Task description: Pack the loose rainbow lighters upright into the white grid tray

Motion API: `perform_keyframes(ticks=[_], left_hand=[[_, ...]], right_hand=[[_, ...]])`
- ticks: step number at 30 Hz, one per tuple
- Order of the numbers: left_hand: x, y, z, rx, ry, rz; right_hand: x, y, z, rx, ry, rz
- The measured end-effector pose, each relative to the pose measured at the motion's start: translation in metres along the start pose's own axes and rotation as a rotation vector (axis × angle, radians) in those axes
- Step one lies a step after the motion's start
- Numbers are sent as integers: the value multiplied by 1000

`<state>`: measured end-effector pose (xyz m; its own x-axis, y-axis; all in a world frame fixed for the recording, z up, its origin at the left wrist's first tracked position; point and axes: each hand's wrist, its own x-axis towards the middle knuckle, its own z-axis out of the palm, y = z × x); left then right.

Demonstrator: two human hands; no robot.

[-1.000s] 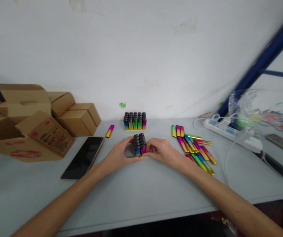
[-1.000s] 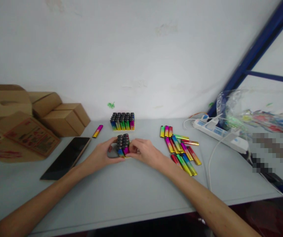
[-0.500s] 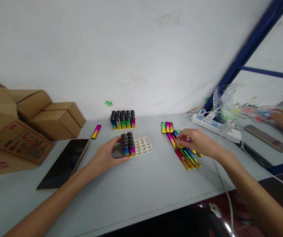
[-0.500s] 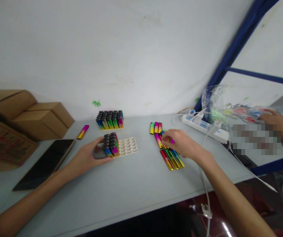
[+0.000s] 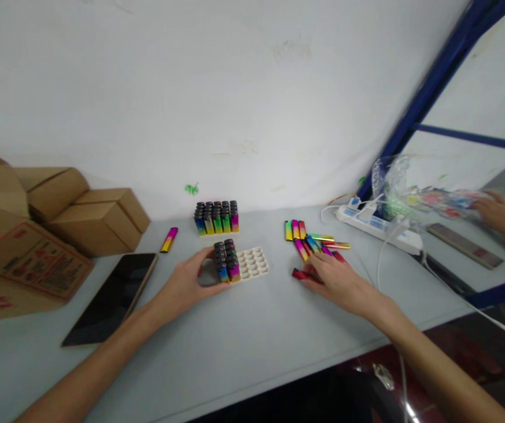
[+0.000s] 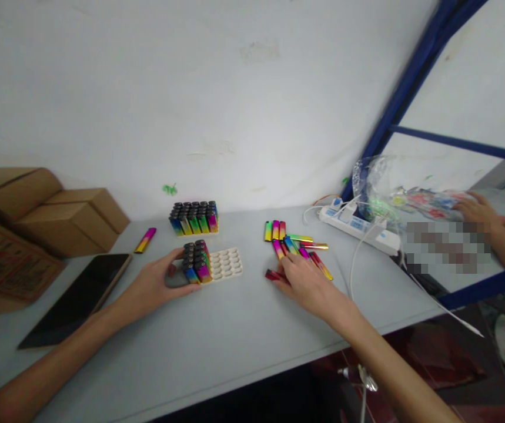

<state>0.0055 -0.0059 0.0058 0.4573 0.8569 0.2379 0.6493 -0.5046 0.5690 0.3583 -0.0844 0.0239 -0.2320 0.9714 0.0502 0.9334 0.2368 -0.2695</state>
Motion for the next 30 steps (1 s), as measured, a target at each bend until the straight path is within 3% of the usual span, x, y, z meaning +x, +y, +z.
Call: perform_keyframes(ticks=[7, 14, 19, 24, 30], left_hand=[[-1, -1, 2, -16, 18, 6], [-2, 1, 1, -31, 19, 24], [-3, 1, 1, -16, 2, 16], [-3, -2, 1, 3, -1, 6], [-2, -1, 1, 8, 2, -4]], right_hand=[[35, -16, -12, 650, -45, -90], [82, -46, -10, 997, -95, -343], [94, -63, 10, 1186, -55, -170], [92, -68, 25, 1368, -124, 25], [89, -77, 29, 1448, -143, 89]])
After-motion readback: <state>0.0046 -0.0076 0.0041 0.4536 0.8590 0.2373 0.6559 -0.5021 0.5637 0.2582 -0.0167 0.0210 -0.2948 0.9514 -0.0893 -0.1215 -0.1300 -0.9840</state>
